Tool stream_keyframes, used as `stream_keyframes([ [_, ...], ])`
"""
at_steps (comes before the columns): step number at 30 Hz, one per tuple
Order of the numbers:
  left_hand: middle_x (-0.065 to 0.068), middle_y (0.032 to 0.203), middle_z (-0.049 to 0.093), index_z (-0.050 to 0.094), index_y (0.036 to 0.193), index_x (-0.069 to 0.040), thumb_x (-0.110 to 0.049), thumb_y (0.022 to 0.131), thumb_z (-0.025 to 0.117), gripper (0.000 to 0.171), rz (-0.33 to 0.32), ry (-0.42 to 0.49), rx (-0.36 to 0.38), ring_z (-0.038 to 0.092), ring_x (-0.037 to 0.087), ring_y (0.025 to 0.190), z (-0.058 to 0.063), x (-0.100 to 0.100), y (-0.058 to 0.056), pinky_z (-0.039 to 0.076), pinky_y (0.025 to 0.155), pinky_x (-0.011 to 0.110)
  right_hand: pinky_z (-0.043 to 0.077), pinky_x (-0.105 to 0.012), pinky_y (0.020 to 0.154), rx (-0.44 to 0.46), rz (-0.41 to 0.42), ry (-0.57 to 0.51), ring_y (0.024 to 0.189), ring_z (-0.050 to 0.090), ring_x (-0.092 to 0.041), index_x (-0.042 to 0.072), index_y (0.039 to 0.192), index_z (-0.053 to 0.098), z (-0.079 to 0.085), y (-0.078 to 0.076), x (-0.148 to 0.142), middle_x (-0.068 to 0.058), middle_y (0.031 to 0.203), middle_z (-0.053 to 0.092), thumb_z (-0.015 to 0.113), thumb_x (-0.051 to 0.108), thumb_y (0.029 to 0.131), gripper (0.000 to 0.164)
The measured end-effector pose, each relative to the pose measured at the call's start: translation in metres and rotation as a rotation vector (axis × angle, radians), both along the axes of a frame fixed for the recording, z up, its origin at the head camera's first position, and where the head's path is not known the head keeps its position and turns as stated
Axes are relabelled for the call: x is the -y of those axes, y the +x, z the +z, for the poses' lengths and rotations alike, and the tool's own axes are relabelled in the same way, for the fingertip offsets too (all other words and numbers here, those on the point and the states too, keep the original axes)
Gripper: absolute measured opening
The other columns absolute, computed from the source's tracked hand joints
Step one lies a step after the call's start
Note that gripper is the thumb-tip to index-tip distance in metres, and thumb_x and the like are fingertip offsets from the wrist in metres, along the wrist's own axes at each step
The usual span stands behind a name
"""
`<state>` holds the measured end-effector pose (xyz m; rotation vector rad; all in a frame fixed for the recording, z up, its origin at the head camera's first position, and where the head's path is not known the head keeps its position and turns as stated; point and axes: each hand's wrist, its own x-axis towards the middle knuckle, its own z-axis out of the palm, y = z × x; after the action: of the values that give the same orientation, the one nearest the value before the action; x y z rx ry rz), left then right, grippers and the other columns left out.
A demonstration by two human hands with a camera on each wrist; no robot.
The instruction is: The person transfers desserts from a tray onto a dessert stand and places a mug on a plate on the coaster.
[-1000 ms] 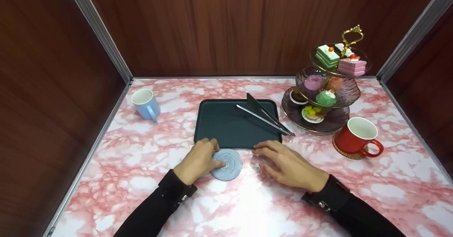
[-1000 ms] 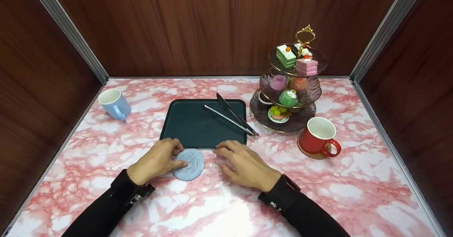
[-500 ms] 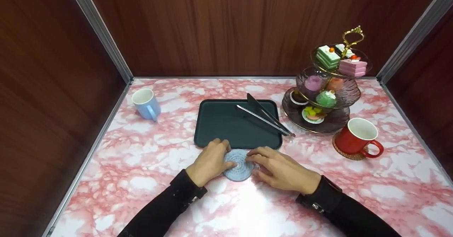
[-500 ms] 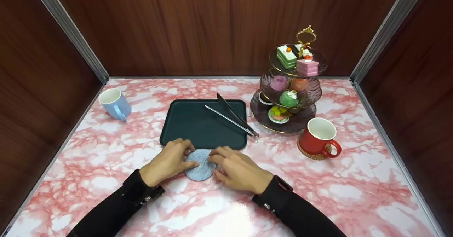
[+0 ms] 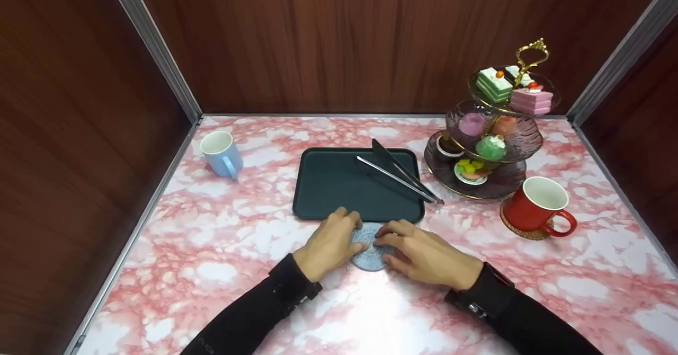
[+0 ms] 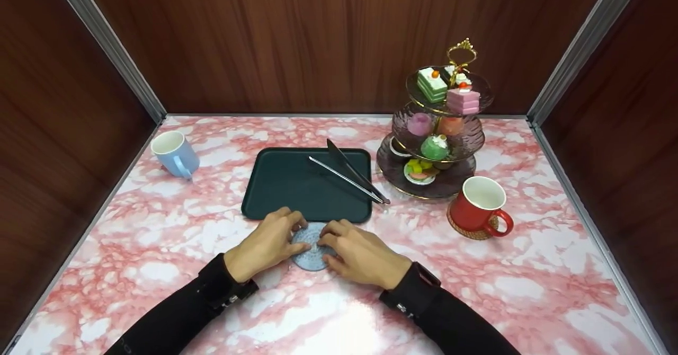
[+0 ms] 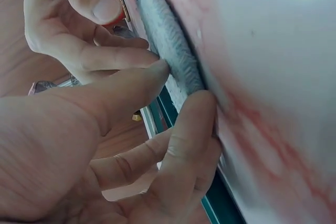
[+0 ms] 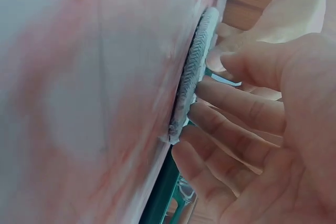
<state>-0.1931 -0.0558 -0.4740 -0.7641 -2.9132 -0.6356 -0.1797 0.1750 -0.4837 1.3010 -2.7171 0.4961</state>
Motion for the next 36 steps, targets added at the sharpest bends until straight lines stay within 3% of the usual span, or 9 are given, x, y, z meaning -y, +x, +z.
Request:
stream_keyframes([
  [9, 0.0, 0.097, 0.05, 0.066, 0.099, -0.018, -0.03, 0.075, 0.075, 0.028, -0.111, 0.009, -0.036, 0.053, 0.011, 0.082, -0.001, -0.006, 0.004, 0.05, 0.074, 0.024, 0.047, -0.023, 0.079, 0.001, -0.031, -0.042, 0.101, 0.048, -0.001, 0.022, 0.107, 0.064, 0.002, -0.003, -0.011, 0.011, 0.11, 0.052, 0.063, 0.031, 0.085, 0.024],
  [18, 0.001, 0.101, 0.052, 0.068, 0.098, -0.02, -0.028, 0.078, 0.073, 0.022, -0.2, 0.006, -0.096, 0.055, 0.018, 0.089, -0.003, -0.015, 0.008, 0.05, 0.077, 0.027, 0.047, -0.023, 0.08, 0.006, -0.049, -0.067, 0.096, 0.052, -0.003, 0.022, 0.101, 0.066, 0.002, -0.006, -0.023, 0.012, 0.104, 0.053, 0.068, 0.031, 0.082, 0.021],
  [36, 0.001, 0.108, 0.052, 0.069, 0.1, -0.023, -0.03, 0.08, 0.068, 0.022, -0.27, -0.018, -0.112, 0.053, 0.017, 0.09, -0.005, -0.046, 0.011, 0.048, 0.078, 0.026, 0.047, -0.021, 0.071, 0.013, -0.154, -0.084, 0.082, 0.054, -0.006, 0.023, 0.091, 0.066, 0.004, -0.002, -0.051, 0.014, 0.095, 0.054, 0.074, 0.039, 0.074, 0.025],
])
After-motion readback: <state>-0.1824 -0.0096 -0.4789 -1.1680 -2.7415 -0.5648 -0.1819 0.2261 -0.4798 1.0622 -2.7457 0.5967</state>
